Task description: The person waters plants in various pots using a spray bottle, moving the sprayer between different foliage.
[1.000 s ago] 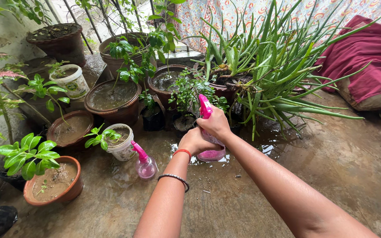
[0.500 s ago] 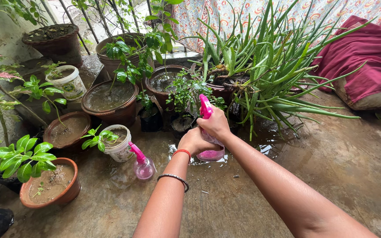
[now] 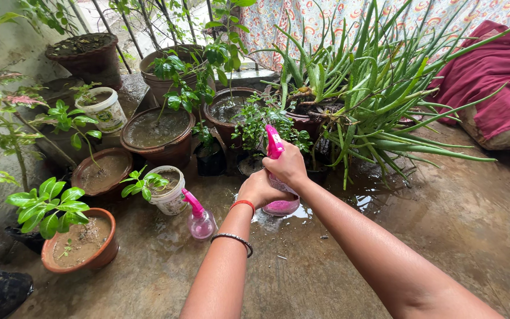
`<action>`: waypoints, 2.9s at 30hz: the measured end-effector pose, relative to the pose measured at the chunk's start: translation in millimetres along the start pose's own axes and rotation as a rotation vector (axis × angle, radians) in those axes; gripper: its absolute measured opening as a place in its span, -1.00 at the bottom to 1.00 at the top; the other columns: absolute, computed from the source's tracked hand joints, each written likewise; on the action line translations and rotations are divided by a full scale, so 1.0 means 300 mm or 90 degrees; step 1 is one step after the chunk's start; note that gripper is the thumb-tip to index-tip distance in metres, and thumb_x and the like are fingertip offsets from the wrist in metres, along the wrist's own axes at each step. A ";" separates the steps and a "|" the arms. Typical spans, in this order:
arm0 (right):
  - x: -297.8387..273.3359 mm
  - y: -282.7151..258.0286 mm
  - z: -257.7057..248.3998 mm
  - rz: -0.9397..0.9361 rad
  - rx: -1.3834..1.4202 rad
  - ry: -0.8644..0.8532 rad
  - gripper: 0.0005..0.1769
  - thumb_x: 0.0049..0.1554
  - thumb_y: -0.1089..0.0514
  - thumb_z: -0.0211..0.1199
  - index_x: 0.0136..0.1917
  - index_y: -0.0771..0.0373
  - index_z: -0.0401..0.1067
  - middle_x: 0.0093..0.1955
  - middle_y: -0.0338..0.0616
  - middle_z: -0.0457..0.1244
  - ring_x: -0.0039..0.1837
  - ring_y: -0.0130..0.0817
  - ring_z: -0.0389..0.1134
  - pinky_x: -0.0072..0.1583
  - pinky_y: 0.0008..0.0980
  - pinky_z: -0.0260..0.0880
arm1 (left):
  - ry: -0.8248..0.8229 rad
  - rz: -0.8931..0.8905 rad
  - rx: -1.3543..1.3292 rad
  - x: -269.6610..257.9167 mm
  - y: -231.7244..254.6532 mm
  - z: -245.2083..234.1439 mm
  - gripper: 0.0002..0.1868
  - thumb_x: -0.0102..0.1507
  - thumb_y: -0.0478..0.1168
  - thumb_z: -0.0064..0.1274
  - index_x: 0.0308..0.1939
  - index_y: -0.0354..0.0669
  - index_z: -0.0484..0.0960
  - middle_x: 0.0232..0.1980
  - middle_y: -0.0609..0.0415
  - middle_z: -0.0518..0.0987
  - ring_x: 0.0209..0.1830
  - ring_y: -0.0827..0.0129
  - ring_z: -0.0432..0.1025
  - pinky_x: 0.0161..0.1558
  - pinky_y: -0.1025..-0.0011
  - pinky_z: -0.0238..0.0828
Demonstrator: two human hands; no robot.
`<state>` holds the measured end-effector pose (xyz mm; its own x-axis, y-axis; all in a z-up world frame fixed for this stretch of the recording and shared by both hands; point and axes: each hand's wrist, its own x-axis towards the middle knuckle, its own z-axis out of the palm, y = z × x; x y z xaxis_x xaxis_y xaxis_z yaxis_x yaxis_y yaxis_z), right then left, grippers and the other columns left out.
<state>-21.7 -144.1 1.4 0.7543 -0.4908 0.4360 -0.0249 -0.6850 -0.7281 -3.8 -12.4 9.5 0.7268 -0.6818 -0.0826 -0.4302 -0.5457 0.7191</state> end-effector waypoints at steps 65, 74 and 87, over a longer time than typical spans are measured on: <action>0.057 -0.185 0.304 -0.110 0.161 -0.114 -0.65 -0.17 0.16 0.32 -0.05 0.22 0.52 -0.15 -0.07 0.40 -0.11 -0.21 0.45 0.05 -0.30 0.44 | 0.107 -0.069 -0.167 -0.083 -0.238 -0.194 -0.05 -0.32 0.11 0.46 0.18 0.05 0.61 0.12 0.11 0.70 0.11 0.30 0.58 0.17 0.32 0.44; 0.061 -0.237 0.326 -0.133 0.151 -0.114 -0.67 -0.16 0.15 0.33 -0.07 0.22 0.52 -0.18 -0.06 0.41 -0.13 -0.18 0.45 0.04 -0.29 0.45 | 0.140 -0.072 -0.172 -0.099 -0.262 -0.221 -0.01 -0.36 0.14 0.47 0.17 0.05 0.63 0.10 0.10 0.70 0.10 0.26 0.59 0.15 0.30 0.46; -0.023 -0.308 0.404 -0.181 0.102 -0.130 -0.73 -0.17 0.12 0.33 -0.14 0.20 0.54 -0.20 0.00 0.39 -0.09 -0.05 0.41 0.04 -0.19 0.41 | 0.178 -0.114 -0.153 -0.245 -0.306 -0.243 -0.02 -0.27 0.15 0.44 0.26 0.17 0.54 0.12 0.14 0.69 0.10 0.28 0.58 0.13 0.27 0.45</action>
<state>54.8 -12.2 1.5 0.8320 -0.1655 0.5296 0.2940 -0.6780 -0.6737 21.4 123.3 -0.2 0.9108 -0.4092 -0.0539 -0.1704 -0.4917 0.8540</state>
